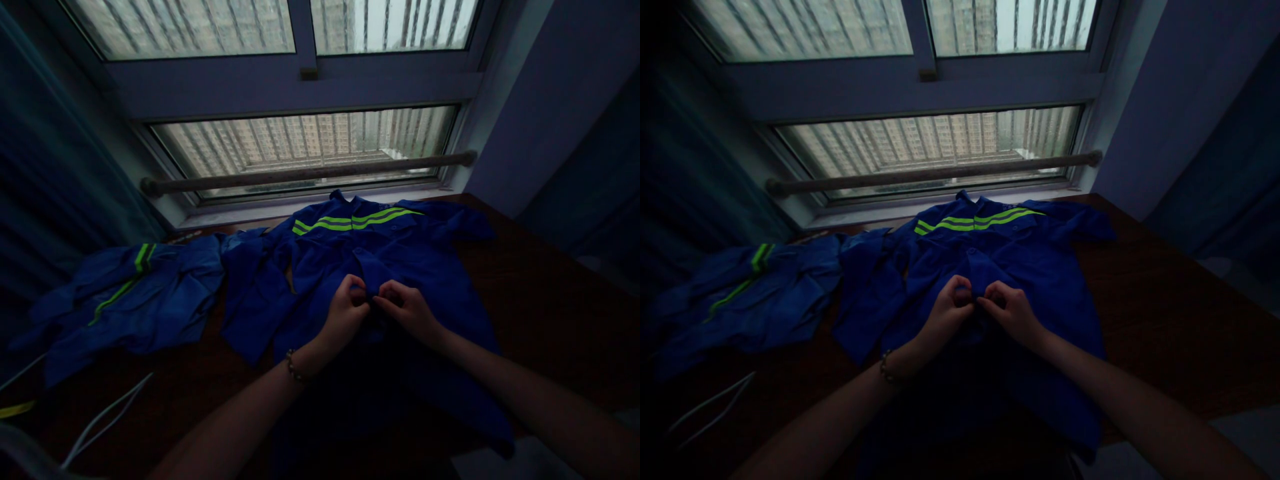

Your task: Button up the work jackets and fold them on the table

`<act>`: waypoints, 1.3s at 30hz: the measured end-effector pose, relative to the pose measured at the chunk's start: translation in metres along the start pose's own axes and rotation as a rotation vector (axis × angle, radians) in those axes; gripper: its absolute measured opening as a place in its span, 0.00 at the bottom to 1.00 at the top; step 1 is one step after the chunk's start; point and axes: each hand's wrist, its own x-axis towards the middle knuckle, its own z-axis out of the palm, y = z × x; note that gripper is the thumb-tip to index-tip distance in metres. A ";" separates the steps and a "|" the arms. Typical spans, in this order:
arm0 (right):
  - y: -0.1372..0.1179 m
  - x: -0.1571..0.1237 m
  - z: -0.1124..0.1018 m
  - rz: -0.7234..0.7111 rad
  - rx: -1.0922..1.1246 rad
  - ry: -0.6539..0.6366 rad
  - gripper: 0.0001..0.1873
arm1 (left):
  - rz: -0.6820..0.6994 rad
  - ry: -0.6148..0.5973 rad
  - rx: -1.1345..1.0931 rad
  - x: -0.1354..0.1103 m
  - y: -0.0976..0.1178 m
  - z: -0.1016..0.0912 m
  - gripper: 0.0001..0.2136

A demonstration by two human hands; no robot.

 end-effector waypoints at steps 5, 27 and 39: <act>0.001 0.005 0.000 0.182 0.221 -0.099 0.16 | 0.049 -0.027 0.074 0.003 -0.007 -0.003 0.12; -0.005 0.001 -0.004 0.132 0.331 0.103 0.14 | -0.123 0.035 -0.292 0.014 0.000 -0.014 0.20; -0.009 -0.010 0.003 -0.400 -0.397 0.118 0.20 | -0.100 -0.094 -0.459 0.003 0.006 0.002 0.37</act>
